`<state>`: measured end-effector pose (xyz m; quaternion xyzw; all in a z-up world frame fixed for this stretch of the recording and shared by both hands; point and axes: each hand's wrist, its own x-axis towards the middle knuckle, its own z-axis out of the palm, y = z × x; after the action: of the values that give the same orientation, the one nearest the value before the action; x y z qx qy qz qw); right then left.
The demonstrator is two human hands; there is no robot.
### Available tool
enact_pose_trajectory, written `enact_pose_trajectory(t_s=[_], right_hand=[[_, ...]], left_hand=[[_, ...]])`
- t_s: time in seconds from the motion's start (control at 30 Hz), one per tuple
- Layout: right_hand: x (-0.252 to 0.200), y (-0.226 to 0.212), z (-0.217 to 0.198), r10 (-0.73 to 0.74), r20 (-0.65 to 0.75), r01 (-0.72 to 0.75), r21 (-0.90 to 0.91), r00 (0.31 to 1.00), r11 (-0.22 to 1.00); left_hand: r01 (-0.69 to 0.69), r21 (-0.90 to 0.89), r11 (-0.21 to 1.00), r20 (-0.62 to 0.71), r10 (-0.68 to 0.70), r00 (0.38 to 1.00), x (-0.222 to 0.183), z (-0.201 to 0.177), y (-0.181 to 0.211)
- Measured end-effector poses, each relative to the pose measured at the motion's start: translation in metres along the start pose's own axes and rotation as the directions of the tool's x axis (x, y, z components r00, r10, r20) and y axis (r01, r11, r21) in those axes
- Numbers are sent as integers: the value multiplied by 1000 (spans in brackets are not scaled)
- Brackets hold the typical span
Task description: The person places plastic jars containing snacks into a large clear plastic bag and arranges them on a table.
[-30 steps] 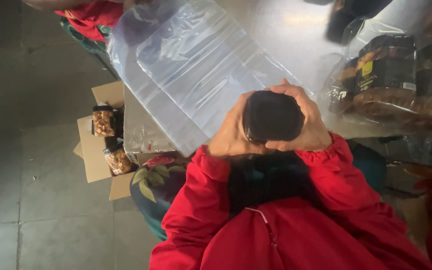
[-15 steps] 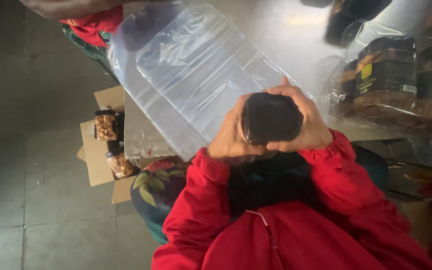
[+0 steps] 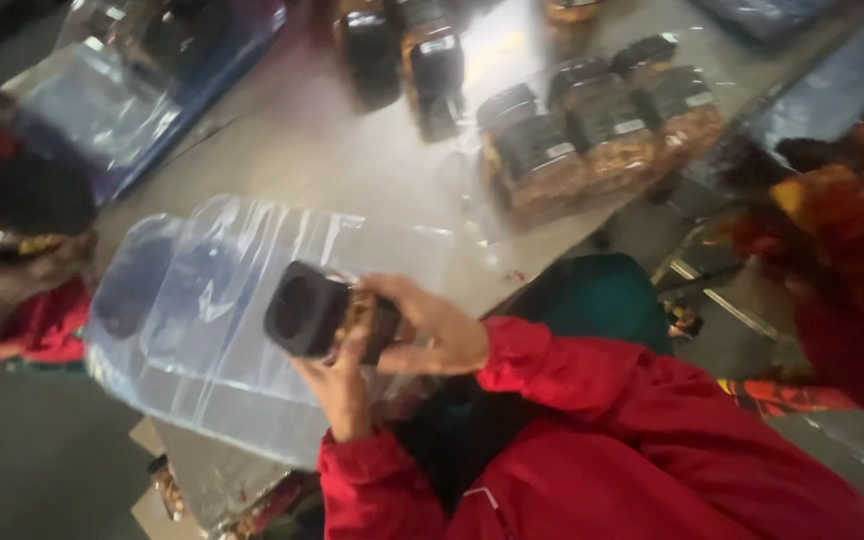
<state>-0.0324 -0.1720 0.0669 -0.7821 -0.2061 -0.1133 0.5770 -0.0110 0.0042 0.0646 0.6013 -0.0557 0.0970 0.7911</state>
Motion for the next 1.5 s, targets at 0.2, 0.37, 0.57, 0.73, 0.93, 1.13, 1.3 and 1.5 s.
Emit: enact_pose_trajectory(t_s=[0.2,0.37,0.57,0.73,0.93,1.13,1.3,1.5], right_hand=[[18,-18,8,8,-75,-37,-400,997,916],[35,-13,-5,166,-98,-190,-638,981,746],[19,1,-66,39,-219,-192,-742,975,642],[-7,17,-108,60,-294,-266,-736,954,622],[-5,45,-141,117,-336,-336,-727,935,599],[26,56,-176,113,-372,-363,-720,921,591],[33,26,-132,143,-292,-314,-708,946,633],[48,5,-38,-56,-73,-10,-693,996,721]], left_hand=[[242,-128,962,146,-223,964,0,-17,7],[173,816,551,50,-366,929,-18,-25,11],[-436,891,123,453,-213,866,-23,-19,-38],[-454,890,31,452,-188,872,-25,-48,-87],[-487,867,102,497,-116,860,-18,-87,-120],[-510,858,68,512,-21,859,-15,-63,-103],[-409,885,-221,452,201,869,-31,-2,-57],[-351,919,-180,340,-90,936,-46,-1,-32]])
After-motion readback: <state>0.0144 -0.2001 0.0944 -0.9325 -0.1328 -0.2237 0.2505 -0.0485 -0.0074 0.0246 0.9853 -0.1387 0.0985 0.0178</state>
